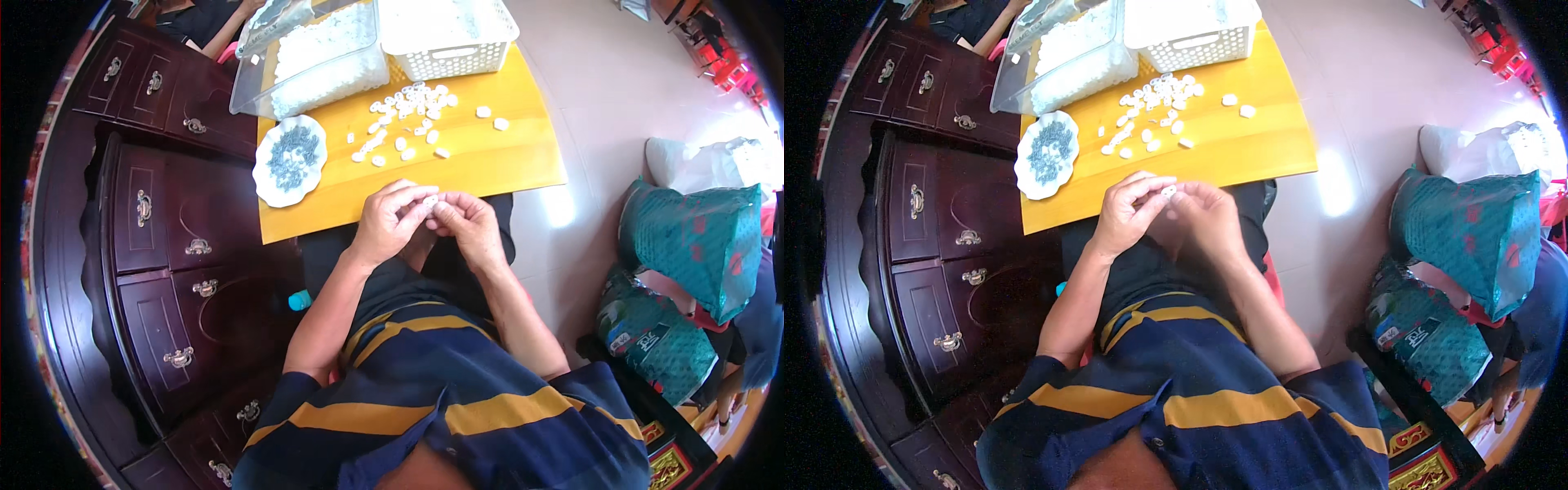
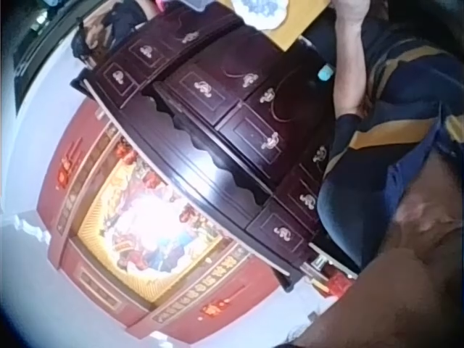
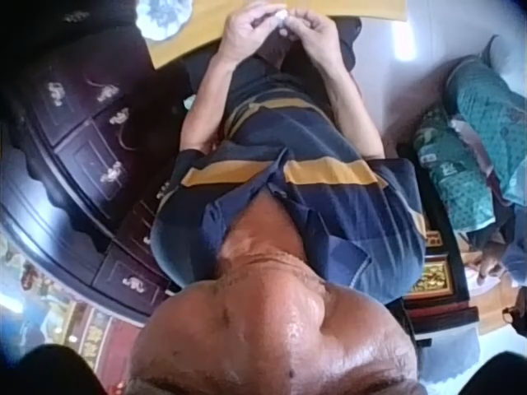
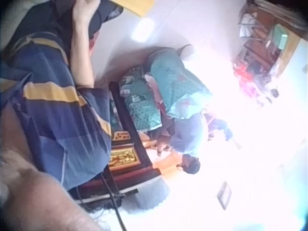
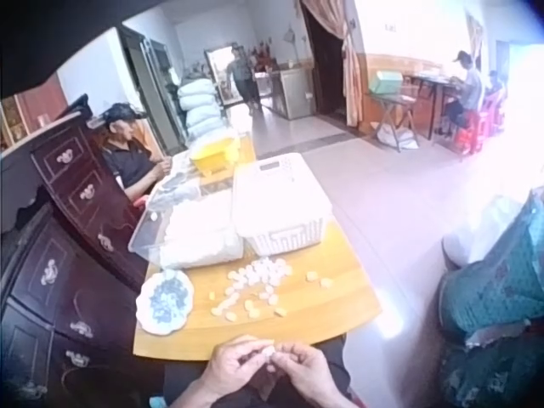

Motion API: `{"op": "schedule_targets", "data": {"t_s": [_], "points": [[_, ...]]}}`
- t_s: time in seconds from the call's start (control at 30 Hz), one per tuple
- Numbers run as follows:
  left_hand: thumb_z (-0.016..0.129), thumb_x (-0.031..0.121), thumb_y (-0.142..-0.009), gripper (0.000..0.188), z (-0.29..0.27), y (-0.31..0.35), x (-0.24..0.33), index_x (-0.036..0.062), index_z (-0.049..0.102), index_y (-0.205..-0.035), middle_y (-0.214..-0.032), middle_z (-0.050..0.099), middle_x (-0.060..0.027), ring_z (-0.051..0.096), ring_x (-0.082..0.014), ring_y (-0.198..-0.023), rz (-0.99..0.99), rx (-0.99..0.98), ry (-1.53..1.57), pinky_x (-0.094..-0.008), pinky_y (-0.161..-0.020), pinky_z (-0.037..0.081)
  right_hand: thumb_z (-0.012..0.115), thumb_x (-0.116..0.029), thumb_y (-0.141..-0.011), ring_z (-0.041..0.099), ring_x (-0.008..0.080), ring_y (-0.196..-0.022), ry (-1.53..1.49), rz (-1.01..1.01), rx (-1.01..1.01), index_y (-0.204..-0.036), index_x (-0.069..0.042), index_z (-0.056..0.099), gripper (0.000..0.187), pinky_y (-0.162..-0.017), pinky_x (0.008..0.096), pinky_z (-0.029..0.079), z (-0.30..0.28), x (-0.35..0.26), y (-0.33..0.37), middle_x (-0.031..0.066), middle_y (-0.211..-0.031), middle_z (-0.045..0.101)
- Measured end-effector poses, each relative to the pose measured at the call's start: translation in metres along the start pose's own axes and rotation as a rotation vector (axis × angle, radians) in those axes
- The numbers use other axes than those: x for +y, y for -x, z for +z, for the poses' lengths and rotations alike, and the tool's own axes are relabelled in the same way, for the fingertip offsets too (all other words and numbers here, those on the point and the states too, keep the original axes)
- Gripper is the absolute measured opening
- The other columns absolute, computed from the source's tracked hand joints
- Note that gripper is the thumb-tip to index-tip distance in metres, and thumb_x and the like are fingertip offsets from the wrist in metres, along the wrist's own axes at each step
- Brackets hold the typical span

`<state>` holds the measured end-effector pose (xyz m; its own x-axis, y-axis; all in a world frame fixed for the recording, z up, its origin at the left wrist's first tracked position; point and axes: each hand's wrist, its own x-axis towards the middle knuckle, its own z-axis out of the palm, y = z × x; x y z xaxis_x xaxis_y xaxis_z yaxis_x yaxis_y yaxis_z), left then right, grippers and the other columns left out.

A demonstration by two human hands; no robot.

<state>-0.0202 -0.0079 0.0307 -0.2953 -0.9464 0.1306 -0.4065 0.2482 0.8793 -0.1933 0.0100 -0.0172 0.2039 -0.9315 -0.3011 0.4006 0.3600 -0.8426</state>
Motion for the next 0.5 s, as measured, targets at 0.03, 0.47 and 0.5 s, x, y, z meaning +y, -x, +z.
{"op": "schedule_targets", "data": {"t_s": [0.03,0.47,0.5], "points": [[0.069,-0.001,-0.093,0.019,0.001,0.001,0.0,-0.004,0.073,-0.112,-0.095,0.07,-0.0081,0.069,-0.0128,-0.081,0.0,-0.002,-0.011,-0.0238,-0.072,0.054,0.064,-0.016,-0.103,0.07,0.0089,-0.082,0.004,0.015,0.017,-0.116,-0.002,0.069,0.02,-0.073,0.0215,0.054,0.0,0.001,0.001,0.0031,-0.098,0.074],[0.081,0.004,-0.075,0.047,0.019,-0.001,0.01,0.0046,0.069,-0.12,-0.111,0.069,-0.0137,0.069,-0.0333,-0.098,0.258,0.139,-0.473,-0.0393,-0.085,0.057,0.067,-0.019,-0.101,0.071,0.0107,-0.084,-0.255,0.052,-0.013,-0.106,-0.006,0.07,0.014,-0.077,0.0253,0.057,-0.005,0.004,-0.003,0.0037,-0.096,0.074],[0.081,0.004,-0.076,0.044,0.019,0.0,0.009,0.0041,0.07,-0.119,-0.109,0.069,-0.0137,0.069,-0.033,-0.097,0.262,0.136,-0.474,-0.0393,-0.084,0.057,0.066,-0.019,-0.101,0.07,0.0108,-0.084,-0.259,0.051,-0.013,-0.105,-0.007,0.07,0.013,-0.077,0.0258,0.057,-0.007,0.005,-0.003,0.0028,-0.095,0.074]]}}
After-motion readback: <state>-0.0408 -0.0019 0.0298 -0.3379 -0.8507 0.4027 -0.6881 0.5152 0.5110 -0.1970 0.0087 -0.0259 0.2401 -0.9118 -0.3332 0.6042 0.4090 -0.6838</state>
